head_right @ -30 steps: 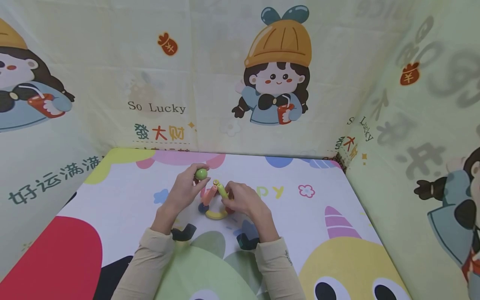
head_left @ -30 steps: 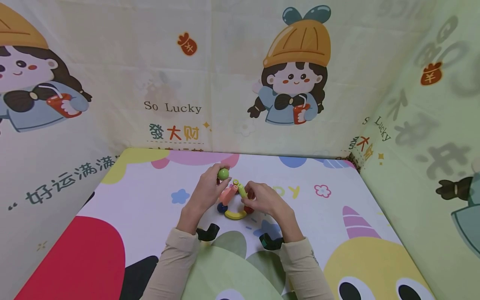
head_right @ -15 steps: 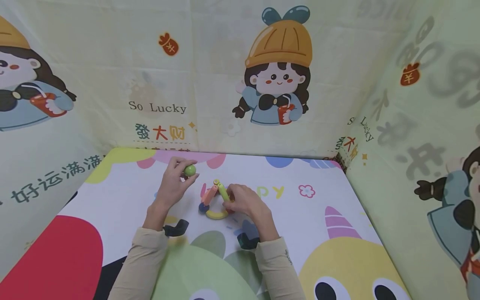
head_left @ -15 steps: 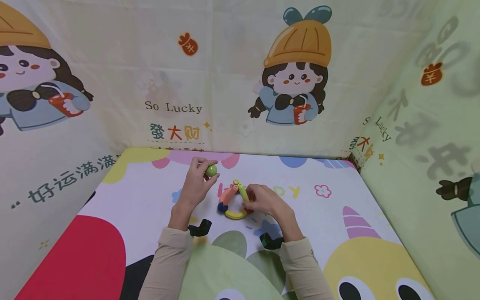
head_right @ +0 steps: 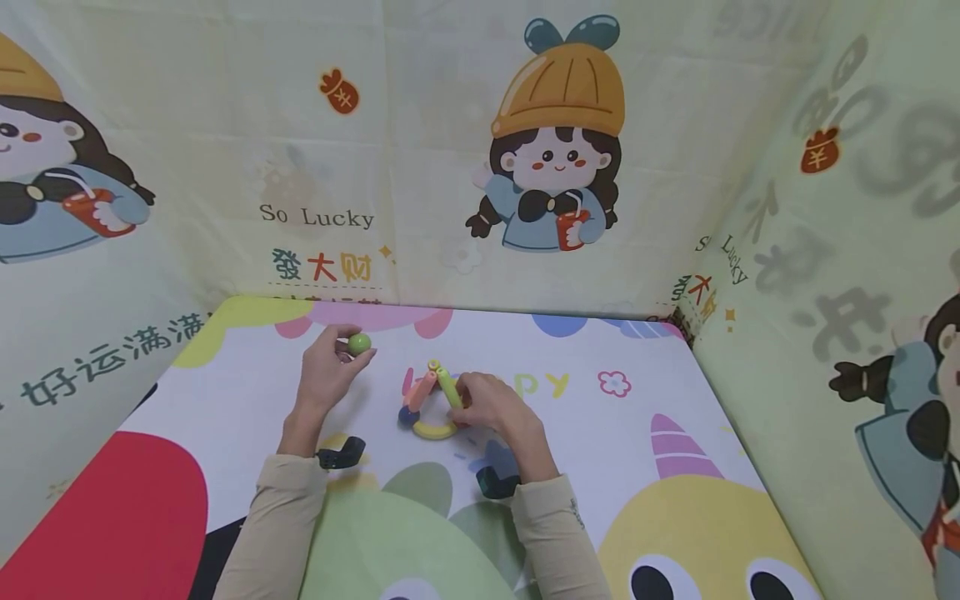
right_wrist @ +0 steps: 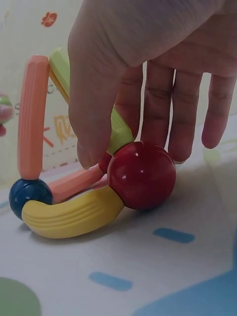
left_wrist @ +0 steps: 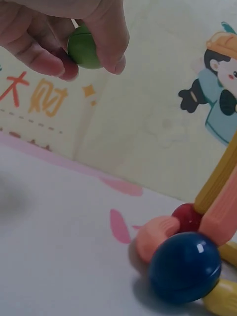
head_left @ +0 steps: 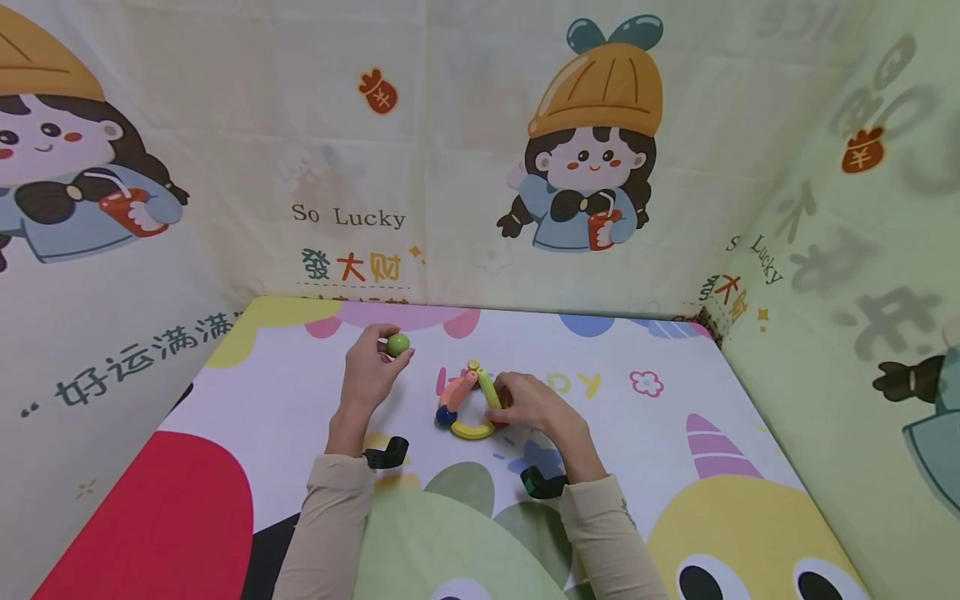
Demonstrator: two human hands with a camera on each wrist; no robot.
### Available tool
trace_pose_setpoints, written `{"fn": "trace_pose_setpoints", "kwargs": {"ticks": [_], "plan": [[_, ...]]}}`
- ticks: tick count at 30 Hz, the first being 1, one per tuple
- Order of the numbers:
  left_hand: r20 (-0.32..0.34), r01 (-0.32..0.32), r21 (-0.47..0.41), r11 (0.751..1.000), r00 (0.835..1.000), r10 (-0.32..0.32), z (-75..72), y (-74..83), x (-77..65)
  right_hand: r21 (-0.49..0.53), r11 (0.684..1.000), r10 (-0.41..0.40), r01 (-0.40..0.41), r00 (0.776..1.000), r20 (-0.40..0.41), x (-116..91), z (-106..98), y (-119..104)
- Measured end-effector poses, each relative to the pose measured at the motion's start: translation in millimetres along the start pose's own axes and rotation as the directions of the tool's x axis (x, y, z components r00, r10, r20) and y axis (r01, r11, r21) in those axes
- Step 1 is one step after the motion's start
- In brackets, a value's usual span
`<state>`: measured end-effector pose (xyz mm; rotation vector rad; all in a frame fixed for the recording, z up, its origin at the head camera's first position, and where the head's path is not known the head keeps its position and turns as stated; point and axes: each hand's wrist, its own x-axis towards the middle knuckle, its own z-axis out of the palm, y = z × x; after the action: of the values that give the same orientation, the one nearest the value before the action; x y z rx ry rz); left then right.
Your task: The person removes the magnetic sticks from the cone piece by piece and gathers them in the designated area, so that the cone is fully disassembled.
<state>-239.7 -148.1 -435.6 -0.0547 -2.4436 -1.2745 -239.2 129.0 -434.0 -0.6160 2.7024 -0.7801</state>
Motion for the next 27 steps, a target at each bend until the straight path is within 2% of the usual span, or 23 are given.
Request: {"fn": "trace_pose_setpoints", "kwargs": {"ticks": [8,14,21,27], "plan": [[-0.047,0.047,0.03,0.998,0.998,-0.046,1.3,-20.5,2.5,-0.006,1.0,0.002,-0.002,1.0,0.005,2,2,4],[-0.043,0.124,0.059,0.991,0.992,-0.121,2.5,-36.9,2.2,-0.007,1.0,-0.007,0.007,1.0,-0.001,3,3,6],[-0.045,0.216,0.046,0.975,0.976,-0.214,6.9,-52.1,-1.2,-0.005,1.0,-0.003,0.003,1.0,0.006,2,4,6],[-0.033,0.241,0.04,0.97,0.97,-0.24,11.2,-59.9,-4.8,-0.01,1.0,0.007,-0.007,1.0,0.015,3,4,6]]}}
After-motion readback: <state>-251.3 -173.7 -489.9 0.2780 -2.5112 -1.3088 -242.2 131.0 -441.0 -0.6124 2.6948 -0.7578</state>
